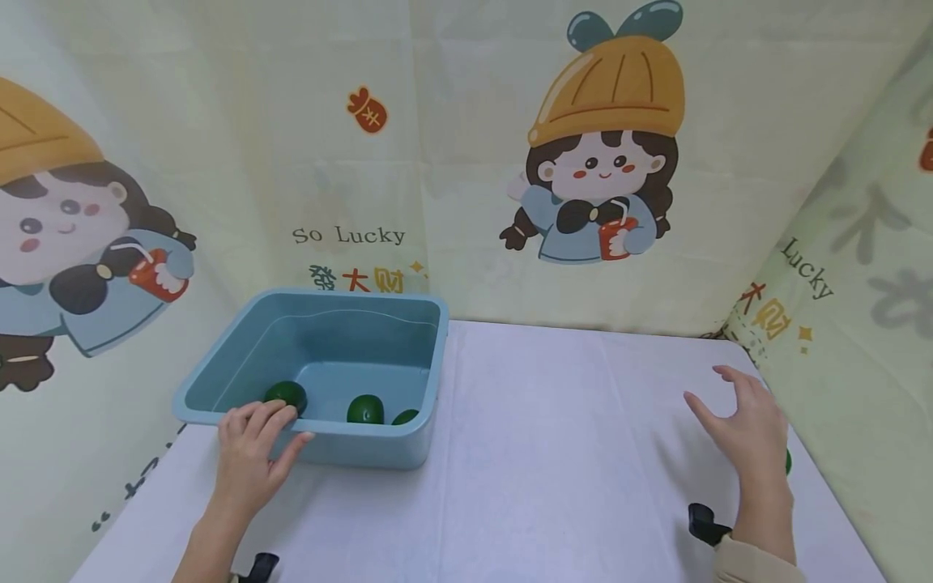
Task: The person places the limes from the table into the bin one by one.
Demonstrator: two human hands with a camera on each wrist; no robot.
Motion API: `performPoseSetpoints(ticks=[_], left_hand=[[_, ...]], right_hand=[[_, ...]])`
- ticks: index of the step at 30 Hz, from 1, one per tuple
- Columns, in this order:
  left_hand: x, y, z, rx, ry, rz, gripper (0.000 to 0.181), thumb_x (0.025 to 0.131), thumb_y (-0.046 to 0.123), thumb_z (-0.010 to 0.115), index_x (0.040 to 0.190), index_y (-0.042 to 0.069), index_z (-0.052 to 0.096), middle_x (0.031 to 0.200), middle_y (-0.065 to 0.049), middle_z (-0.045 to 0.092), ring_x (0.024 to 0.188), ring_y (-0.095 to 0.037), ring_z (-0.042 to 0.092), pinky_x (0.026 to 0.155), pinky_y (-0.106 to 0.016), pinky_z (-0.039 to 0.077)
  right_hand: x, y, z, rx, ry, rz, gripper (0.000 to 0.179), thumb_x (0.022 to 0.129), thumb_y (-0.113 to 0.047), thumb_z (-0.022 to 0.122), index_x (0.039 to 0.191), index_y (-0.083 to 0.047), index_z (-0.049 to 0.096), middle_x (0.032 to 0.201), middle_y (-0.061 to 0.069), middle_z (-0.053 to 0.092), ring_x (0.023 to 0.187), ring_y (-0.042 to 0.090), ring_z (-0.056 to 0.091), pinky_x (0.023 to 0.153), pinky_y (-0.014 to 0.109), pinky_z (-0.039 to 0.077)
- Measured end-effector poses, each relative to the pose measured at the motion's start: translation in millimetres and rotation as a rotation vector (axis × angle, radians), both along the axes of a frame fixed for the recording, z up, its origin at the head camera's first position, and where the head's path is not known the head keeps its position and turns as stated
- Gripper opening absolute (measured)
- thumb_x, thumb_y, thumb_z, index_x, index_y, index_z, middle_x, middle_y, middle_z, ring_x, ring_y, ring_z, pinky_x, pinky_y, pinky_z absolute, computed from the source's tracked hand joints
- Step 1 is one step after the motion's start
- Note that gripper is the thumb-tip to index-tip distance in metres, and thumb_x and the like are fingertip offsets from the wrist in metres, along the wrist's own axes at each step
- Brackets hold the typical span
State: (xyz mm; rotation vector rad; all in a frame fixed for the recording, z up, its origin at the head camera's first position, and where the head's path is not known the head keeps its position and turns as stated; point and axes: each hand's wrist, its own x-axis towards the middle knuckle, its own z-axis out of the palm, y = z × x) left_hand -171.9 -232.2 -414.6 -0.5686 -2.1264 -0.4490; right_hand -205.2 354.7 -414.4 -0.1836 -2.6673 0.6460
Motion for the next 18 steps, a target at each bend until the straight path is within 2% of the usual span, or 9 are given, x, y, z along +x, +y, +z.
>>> performPoseSetpoints(ticks=[6, 14, 18], left_hand=[[-0.5, 0.1, 0.1, 0.005, 0.009, -0.004, 0.051, 0.093, 0.049, 0.043, 0.092, 0.001, 0.06, 0.093, -0.015, 0.056, 0.087, -0.035, 0.043, 0.076, -0.051, 0.027], [2.0, 0.5, -3.0, -0.002, -0.014, 0.011, 0.051, 0.093, 0.05, 0.041, 0.094, 0.003, 0.059, 0.094, -0.015, 0.056, 0.088, -0.034, 0.043, 0.078, -0.05, 0.027], [2.0, 1.3, -4.4, 0.007, 0.004, 0.013, 0.051, 0.093, 0.051, 0.041, 0.094, 0.003, 0.059, 0.094, -0.015, 0.056, 0.088, -0.034, 0.043, 0.077, -0.05, 0.027]], right_hand=[[7.1, 12, -7.0, -0.009, 0.014, -0.049, 0.065, 0.081, -0.032, 0.066, 0.128, 0.005, 0.041, 0.119, 0.032, 0.043, 0.11, 0.049, 0.036, 0.087, 0.062, 0.025], [15.0, 28, -12.9, 0.024, -0.131, -0.139, 0.076, 0.083, -0.043, 0.062, 0.134, 0.005, 0.032, 0.123, 0.034, 0.037, 0.111, 0.05, 0.031, 0.085, 0.063, 0.024], [18.8, 37, -17.6, 0.04, -0.187, -0.184, 0.078, 0.084, -0.046, 0.059, 0.135, 0.004, 0.029, 0.124, 0.034, 0.035, 0.111, 0.051, 0.03, 0.083, 0.062, 0.025]])
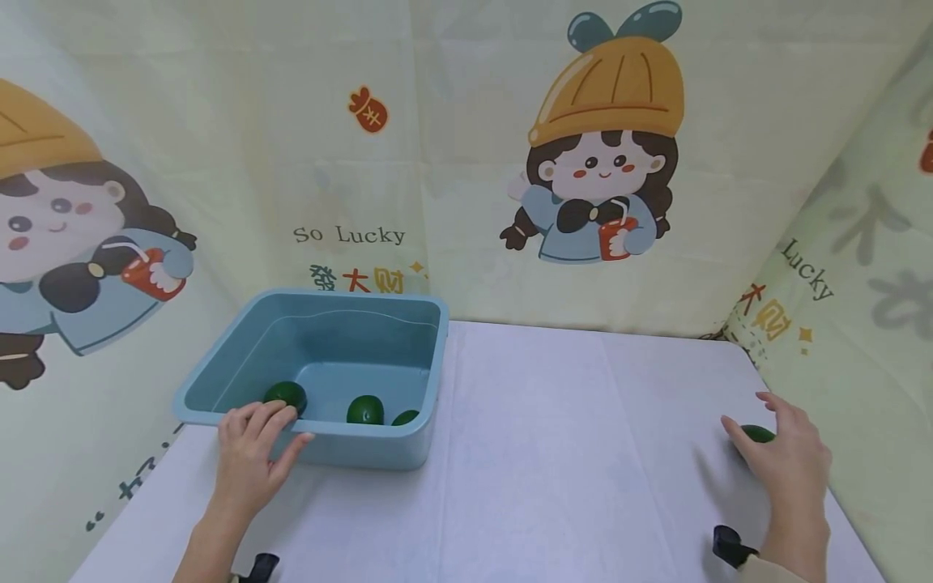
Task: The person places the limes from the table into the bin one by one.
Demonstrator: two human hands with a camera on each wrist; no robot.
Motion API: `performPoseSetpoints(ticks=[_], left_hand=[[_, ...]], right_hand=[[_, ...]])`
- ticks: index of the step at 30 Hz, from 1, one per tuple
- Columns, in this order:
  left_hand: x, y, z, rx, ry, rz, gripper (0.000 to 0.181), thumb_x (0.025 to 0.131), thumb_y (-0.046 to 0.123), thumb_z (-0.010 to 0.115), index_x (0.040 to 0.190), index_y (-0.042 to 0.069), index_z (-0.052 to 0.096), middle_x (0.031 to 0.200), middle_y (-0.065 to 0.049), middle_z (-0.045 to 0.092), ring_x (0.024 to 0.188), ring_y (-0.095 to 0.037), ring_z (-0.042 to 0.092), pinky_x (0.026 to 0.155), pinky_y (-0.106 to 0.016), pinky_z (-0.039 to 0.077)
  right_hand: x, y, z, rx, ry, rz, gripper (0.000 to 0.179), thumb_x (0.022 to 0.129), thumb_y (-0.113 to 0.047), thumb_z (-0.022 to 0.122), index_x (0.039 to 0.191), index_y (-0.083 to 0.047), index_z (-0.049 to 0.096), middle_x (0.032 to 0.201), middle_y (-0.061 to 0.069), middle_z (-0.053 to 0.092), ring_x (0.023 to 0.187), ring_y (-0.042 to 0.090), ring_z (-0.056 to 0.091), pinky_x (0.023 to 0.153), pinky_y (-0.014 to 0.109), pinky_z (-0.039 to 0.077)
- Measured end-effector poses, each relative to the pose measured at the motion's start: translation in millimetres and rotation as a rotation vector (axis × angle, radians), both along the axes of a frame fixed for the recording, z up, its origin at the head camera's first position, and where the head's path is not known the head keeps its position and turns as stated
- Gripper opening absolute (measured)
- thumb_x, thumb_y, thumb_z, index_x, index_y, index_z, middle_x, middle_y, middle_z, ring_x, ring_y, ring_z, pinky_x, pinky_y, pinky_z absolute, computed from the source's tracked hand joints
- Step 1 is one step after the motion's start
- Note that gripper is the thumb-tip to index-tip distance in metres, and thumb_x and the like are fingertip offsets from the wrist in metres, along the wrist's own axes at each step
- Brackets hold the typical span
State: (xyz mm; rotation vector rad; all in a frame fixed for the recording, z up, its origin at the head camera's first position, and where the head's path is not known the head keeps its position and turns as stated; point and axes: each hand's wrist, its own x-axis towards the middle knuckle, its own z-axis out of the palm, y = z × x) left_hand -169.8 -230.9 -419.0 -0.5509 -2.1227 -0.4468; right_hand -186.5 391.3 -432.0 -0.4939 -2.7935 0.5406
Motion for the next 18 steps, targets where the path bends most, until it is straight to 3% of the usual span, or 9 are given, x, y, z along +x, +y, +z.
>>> performPoseSetpoints(ticks=[18], left_hand=[[-1.4, -0.8, 5.5, -0.015, -0.021, -0.007, 0.05, 0.093, 0.049, 0.043, 0.094, 0.002, 0.06, 0.094, -0.016, 0.056, 0.087, -0.035, 0.043, 0.077, -0.051, 0.027]], right_hand=[[8.9, 35, -19.1, -0.068, -0.205, -0.083, 0.095, 0.081, -0.054, 0.059, 0.14, 0.005, 0.013, 0.124, 0.037, 0.024, 0.11, 0.054, 0.024, 0.084, 0.066, 0.022]])
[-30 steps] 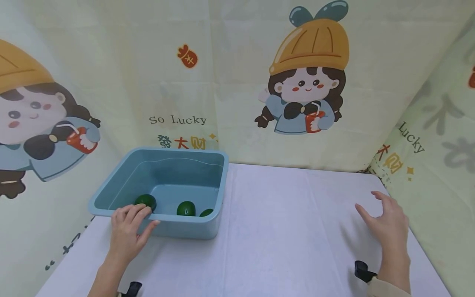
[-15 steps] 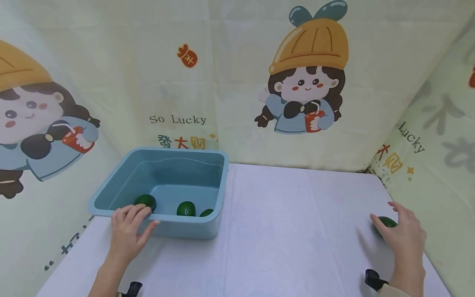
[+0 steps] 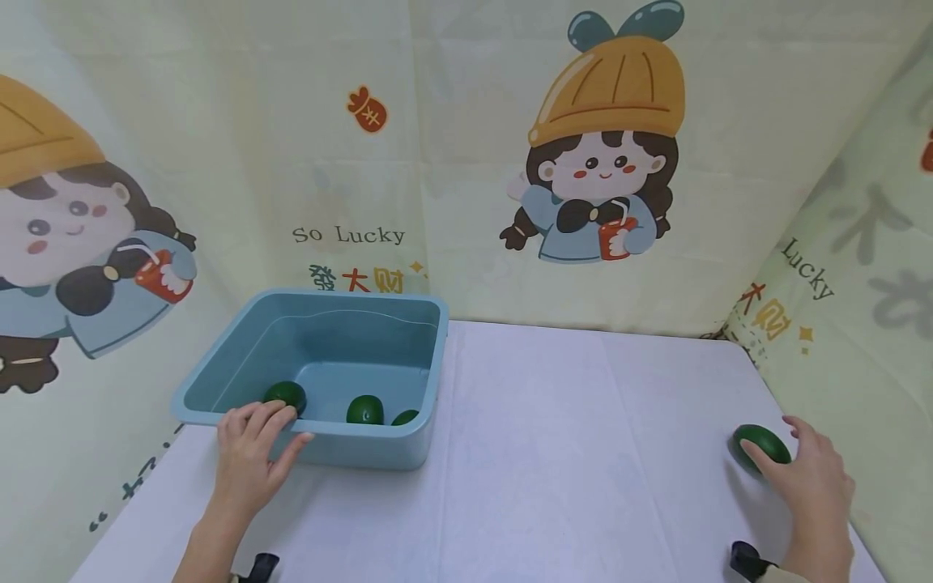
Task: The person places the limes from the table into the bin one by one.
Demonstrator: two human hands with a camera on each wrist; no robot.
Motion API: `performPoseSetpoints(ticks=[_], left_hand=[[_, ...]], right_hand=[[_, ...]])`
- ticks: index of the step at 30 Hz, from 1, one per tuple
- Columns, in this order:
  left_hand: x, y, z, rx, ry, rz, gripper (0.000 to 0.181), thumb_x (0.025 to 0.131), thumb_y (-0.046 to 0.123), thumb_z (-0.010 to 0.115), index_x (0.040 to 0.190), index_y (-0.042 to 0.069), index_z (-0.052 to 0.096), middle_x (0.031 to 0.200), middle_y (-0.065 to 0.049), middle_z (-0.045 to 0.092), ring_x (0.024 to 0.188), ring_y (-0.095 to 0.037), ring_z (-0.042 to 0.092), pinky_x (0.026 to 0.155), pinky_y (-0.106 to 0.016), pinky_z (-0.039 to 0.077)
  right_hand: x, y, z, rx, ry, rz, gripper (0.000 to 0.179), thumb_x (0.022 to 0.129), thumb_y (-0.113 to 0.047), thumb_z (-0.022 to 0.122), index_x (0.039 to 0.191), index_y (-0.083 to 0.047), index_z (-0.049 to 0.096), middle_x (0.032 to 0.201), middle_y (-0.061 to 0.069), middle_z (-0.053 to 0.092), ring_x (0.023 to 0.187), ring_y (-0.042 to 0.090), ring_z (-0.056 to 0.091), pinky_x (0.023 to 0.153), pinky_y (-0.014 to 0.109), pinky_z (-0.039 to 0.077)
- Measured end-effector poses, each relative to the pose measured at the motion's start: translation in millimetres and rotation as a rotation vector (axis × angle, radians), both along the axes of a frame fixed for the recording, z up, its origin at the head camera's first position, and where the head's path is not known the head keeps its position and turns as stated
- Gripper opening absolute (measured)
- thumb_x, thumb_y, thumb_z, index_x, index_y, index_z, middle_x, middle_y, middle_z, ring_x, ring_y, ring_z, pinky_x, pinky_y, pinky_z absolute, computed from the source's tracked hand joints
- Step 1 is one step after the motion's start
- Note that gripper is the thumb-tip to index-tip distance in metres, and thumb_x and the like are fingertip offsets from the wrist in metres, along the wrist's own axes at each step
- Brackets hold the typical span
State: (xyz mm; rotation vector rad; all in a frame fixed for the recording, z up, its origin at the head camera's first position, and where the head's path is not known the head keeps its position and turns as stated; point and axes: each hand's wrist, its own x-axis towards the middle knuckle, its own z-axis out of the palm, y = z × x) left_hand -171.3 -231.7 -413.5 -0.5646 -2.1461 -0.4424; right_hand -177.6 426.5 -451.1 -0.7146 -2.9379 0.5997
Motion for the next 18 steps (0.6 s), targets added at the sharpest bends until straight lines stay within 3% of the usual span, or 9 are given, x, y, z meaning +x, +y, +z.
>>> performPoseSetpoints(ticks=[9, 18], left_hand=[[-1.2, 0.1, 0.1, 0.024, 0.032, -0.003, 0.05, 0.092, 0.05, 0.043, 0.092, 0.002, 0.06, 0.093, -0.015, 0.057, 0.087, -0.034, 0.043, 0.076, -0.05, 0.027], [-1.7, 0.4, 0.4, 0.021, 0.031, 0.001, 0.051, 0.093, 0.051, 0.041, 0.093, 0.003, 0.06, 0.094, -0.014, 0.057, 0.088, -0.034, 0.043, 0.076, -0.05, 0.027]], right_hand=[[2.3, 10, -11.5, -0.061, -0.033, 0.01, 0.097, 0.082, -0.055, 0.057, 0.14, 0.008, 0.01, 0.124, 0.038, 0.024, 0.11, 0.055, 0.023, 0.083, 0.066, 0.021], [1.9, 16, -21.4, -0.13, -0.111, -0.081, 0.099, 0.082, -0.057, 0.055, 0.141, 0.006, 0.006, 0.128, 0.038, 0.02, 0.114, 0.056, 0.021, 0.09, 0.067, 0.018]])
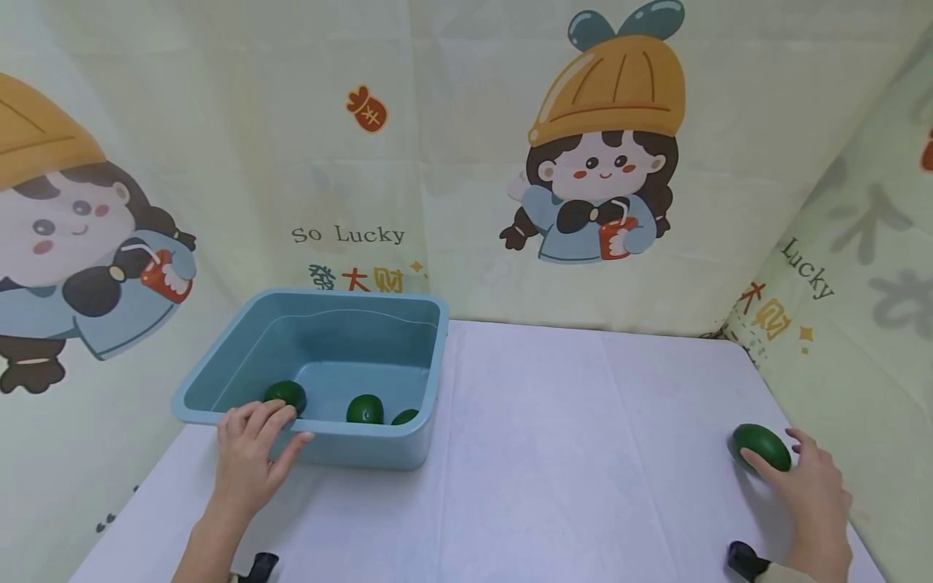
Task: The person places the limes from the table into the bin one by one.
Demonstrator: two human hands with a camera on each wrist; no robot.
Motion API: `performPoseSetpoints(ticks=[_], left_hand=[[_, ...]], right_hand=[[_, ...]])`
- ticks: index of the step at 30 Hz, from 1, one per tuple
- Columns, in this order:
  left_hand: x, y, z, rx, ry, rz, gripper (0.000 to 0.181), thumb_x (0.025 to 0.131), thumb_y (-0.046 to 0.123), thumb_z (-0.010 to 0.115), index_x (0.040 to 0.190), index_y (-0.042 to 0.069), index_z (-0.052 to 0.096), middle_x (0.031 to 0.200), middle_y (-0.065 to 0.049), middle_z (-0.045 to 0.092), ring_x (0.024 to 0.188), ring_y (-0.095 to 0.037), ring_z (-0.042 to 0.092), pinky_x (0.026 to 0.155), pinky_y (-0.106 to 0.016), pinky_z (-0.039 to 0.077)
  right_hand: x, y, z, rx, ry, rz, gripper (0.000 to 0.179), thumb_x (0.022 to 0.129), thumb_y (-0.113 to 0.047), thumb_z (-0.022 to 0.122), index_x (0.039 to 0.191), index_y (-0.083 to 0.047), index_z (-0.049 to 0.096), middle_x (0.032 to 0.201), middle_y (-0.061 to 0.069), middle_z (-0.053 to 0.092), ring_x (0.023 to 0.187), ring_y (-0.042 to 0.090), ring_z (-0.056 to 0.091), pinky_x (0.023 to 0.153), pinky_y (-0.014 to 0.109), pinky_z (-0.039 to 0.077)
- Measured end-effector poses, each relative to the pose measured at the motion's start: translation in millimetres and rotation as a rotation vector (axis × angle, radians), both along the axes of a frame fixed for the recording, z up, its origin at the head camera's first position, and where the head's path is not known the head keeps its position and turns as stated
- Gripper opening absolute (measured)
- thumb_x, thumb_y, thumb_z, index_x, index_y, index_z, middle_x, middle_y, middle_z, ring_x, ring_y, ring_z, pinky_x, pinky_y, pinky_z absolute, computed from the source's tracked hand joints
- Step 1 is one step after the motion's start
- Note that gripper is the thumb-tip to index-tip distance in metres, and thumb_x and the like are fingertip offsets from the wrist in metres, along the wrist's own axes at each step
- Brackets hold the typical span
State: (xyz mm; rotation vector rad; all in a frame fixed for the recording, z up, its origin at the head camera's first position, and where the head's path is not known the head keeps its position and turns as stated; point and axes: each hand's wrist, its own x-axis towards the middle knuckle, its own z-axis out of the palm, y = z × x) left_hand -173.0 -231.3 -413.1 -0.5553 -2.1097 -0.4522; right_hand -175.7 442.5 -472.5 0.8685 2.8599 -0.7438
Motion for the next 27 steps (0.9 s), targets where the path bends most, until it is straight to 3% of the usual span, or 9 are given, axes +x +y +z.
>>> performPoseSetpoints(ticks=[9, 16, 27], left_hand=[[-0.8, -0.3, -0.4, -0.001, -0.004, 0.001, 0.052, 0.093, 0.052, 0.04, 0.093, 0.003, 0.06, 0.093, -0.015, 0.057, 0.088, -0.034, 0.043, 0.076, -0.05, 0.027], [-1.4, -1.0, -0.8, 0.0, -0.005, 0.001, 0.053, 0.093, 0.052, 0.04, 0.093, 0.003, 0.06, 0.094, -0.015, 0.057, 0.088, -0.034, 0.043, 0.076, -0.05, 0.027], [-1.0, -1.3, -0.1, -0.005, -0.021, 0.001, 0.052, 0.093, 0.051, 0.041, 0.093, 0.003, 0.06, 0.094, -0.014, 0.056, 0.088, -0.034, 0.042, 0.076, -0.05, 0.026]], right_hand=[[-2.0, 10, -12.2, -0.053, -0.045, -0.01, 0.106, 0.079, -0.061, 0.056, 0.141, 0.008, 0.005, 0.13, 0.039, 0.018, 0.116, 0.056, 0.019, 0.089, 0.07, 0.017], [-5.8, 2, -9.7, -0.061, -0.107, -0.014, 0.11, 0.078, -0.065, 0.054, 0.139, 0.011, 0.002, 0.127, 0.042, 0.017, 0.114, 0.056, 0.022, 0.088, 0.067, 0.024], [-5.7, -3, -7.4, -0.052, -0.12, -0.031, 0.108, 0.079, -0.063, 0.054, 0.138, 0.012, 0.004, 0.125, 0.042, 0.018, 0.114, 0.056, 0.021, 0.09, 0.066, 0.021]])
